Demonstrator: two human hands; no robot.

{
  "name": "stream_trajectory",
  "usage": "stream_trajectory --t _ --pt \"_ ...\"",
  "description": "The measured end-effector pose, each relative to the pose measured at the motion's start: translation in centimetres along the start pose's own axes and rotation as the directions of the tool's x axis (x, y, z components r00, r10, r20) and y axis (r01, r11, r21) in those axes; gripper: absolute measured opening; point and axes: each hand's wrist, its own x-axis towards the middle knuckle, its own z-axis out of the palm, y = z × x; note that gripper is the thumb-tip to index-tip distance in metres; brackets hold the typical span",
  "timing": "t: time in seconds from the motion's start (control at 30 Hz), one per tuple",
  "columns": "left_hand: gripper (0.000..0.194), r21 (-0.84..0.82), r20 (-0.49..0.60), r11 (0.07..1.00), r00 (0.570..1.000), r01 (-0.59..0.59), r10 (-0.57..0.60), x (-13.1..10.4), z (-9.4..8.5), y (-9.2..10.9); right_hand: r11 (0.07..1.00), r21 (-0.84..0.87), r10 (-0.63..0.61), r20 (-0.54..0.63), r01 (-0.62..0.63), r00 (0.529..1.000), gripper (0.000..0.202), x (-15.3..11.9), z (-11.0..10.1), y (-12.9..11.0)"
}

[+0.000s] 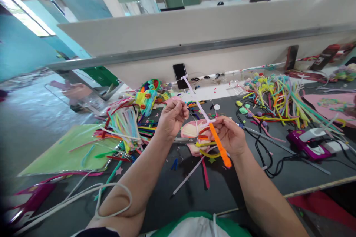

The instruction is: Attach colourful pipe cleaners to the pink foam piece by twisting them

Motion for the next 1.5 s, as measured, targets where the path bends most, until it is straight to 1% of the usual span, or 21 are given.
stream_trajectory --t 0.07,0.13,0.17,0.23,0.3,0.37,0.4,0.47,0.53,0.63,0.7,0.83,0.9,0.97,1.07,1.13,1.3,1.5 --pt "0.019 -0.080 -0.003 0.997 1.000 -0.007 0.007 -0.7 1.3 -0.6 0.998 0.061 -0.030 -0.010 0.030 1.000 0.020 0.0 0.4 0.6" --pt "0.018 -0.103 -0.001 0.995 1.000 -0.009 0.009 -1.4 2.3 -1.5 0.988 0.128 -0.080 -0.028 0.083 0.996 0.030 0.2 0.9 1.6" --pt "0.018 -0.096 0.003 0.995 1.000 0.002 -0.002 -1.7 2.6 -2.0 0.984 0.155 -0.084 -0.055 0.092 0.995 0.031 0.4 1.2 2.0" --pt "0.018 -0.082 0.002 0.996 1.000 0.030 -0.030 -2.0 2.9 -3.0 0.973 0.206 -0.077 -0.132 0.103 0.988 0.031 0.8 1.6 2.5" --pt "0.019 -0.083 -0.011 0.994 0.998 0.065 -0.066 -2.0 2.9 -3.7 0.960 0.264 -0.043 -0.191 0.093 0.981 0.031 1.2 1.7 2.6" --pt "0.019 -0.089 -0.037 0.992 0.995 0.087 -0.090 -1.7 2.6 -4.2 0.950 0.307 0.015 -0.224 0.056 0.974 0.025 1.4 1.5 2.5" --pt "0.020 -0.089 -0.052 0.992 0.994 0.091 -0.096 -1.6 2.4 -4.4 0.947 0.320 0.055 -0.220 0.019 0.974 0.021 1.4 1.4 2.6" --pt "0.020 -0.080 -0.077 0.993 0.992 0.092 -0.098 -1.3 2.0 -4.7 0.941 0.330 0.142 -0.181 -0.076 0.973 0.013 1.4 1.2 2.9" --pt "0.020 -0.064 -0.083 0.994 0.992 0.094 -0.099 -1.2 1.8 -4.9 0.930 0.337 0.208 -0.155 -0.147 0.966 0.011 1.4 1.1 3.2" --pt "0.019 -0.035 -0.051 0.994 0.993 0.107 -0.108 -1.5 1.9 -5.1 0.926 0.343 0.234 -0.203 -0.155 0.951 0.015 1.3 1.0 3.3" --pt "0.018 -0.009 -0.020 0.992 0.992 0.126 -0.126 -1.8 2.2 -5.4 0.939 0.327 0.198 -0.243 -0.112 0.950 0.016 1.4 0.9 3.1" --pt "0.018 0.040 0.033 0.989 0.989 0.141 -0.142 -2.3 2.4 -6.0 0.954 0.291 0.027 -0.318 0.071 0.948 0.013 1.7 0.6 2.9" --pt "0.016 0.052 0.041 0.989 0.989 0.137 -0.139 -2.3 2.4 -6.3 0.954 0.283 -0.003 -0.322 0.099 0.947 0.012 1.9 0.4 3.0" --pt "0.015 0.049 0.031 0.989 0.990 0.138 -0.140 -2.3 2.3 -6.5 0.957 0.258 -0.045 -0.315 0.131 0.948 0.018 2.2 0.1 2.9" --pt "0.017 0.012 0.008 0.989 0.989 0.145 -0.145 -2.2 2.5 -6.3 0.949 0.202 -0.171 -0.307 0.240 0.936 0.030 2.3 -0.4 2.2" --pt "0.017 -0.016 -0.010 0.990 0.990 0.142 -0.142 -2.2 2.7 -6.0 0.941 0.177 -0.230 -0.294 0.290 0.928 0.034 2.2 -0.6 1.6" --pt "0.018 -0.059 -0.038 0.991 0.992 0.117 -0.119 -2.3 3.0 -5.5 0.936 0.180 -0.263 -0.217 0.304 0.940 0.033 1.7 -0.2 0.5" --pt "0.018 -0.075 -0.029 0.993 0.995 0.094 -0.096 -2.2 2.7 -5.6 0.929 0.159 -0.312 -0.155 0.336 0.937 0.025 1.5 -0.1 0.2"
